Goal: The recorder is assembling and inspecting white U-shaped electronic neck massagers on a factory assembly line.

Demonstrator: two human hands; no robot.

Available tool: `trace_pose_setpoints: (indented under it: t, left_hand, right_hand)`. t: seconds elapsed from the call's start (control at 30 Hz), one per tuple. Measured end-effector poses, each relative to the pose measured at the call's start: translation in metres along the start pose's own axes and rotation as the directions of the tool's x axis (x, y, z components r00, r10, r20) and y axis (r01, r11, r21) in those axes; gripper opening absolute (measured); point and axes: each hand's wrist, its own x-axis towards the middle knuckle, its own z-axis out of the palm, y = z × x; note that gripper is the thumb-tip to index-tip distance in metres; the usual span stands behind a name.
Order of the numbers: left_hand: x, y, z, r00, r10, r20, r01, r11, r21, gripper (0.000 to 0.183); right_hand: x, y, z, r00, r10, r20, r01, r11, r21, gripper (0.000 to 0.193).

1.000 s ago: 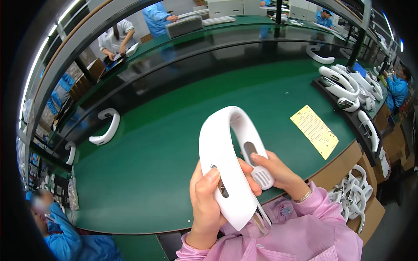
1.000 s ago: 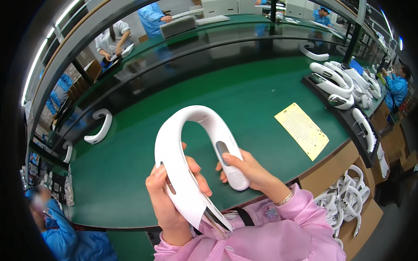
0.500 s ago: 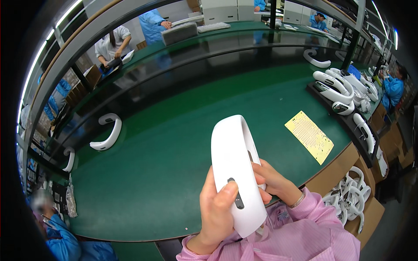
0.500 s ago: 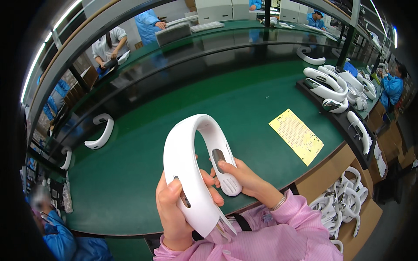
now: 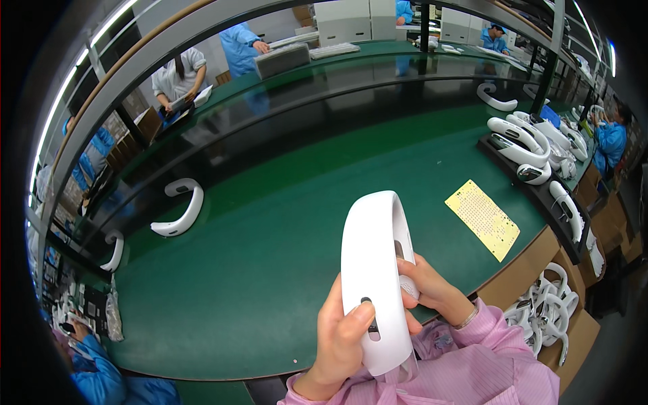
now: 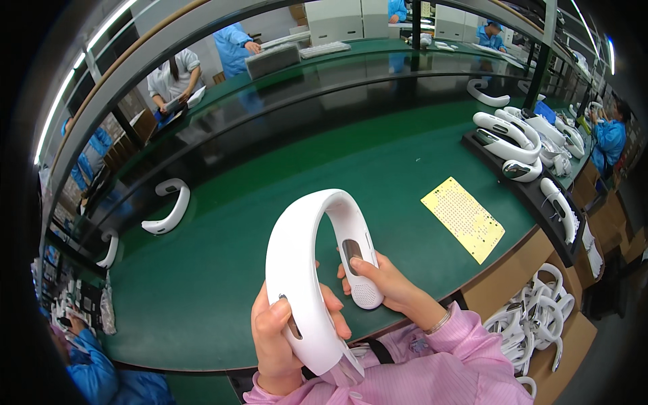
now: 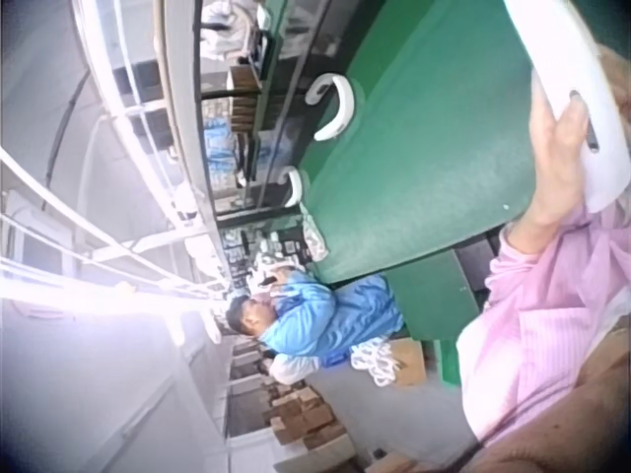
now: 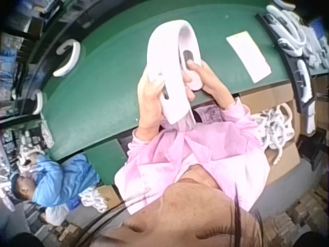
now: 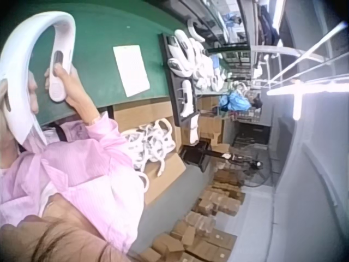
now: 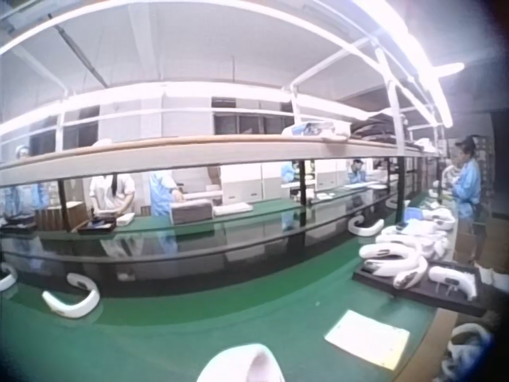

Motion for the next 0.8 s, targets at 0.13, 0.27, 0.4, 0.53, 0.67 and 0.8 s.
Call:
trace_pose_setpoints:
  t: [0.13, 0.27, 0.4, 0.53, 0.67, 0.8]
  left_hand:
    - [-0.002, -0.005, -0.008, 0.999, -0.027, 0.022, 0.029, 0.995, -0.094, 0.057]
    - [0.007, -0.019, -0.044, 0.994, 0.085, 0.071, -0.08, 0.994, -0.076, 0.058]
    - [0.013, -0.051, -0.083, 0.929, 0.255, -0.268, -0.228, 0.965, 0.127, 0.058]
    - [0.026, -0.069, -0.087, 0.937, 0.033, -0.347, -0.089, 0.985, -0.147, 0.043]
    - [0.028, -0.079, -0.091, 0.952, -0.064, -0.3, -0.017, 0.965, -0.262, 0.043]
    - [0.031, -0.084, -0.091, 0.951, -0.17, -0.26, 0.06, 0.922, -0.383, 0.034]
  right_hand:
    - [-0.006, -0.001, -0.005, 0.997, -0.072, -0.021, 0.071, 0.997, -0.024, 0.035]
    - [-0.026, -0.02, -0.017, 0.981, -0.145, -0.13, 0.116, 0.971, -0.208, 0.041]
    - [-0.049, -0.051, -0.004, 0.94, -0.34, -0.012, 0.321, 0.9, -0.296, 0.05]
    - [-0.065, -0.078, 0.01, 0.965, -0.212, 0.156, 0.257, 0.887, -0.384, 0.05]
    - [-0.07, -0.098, 0.041, 0.957, -0.146, 0.25, 0.244, 0.873, -0.422, 0.052]
    - [-0.064, -0.097, 0.049, 0.907, -0.295, 0.301, 0.419, 0.71, -0.566, 0.048]
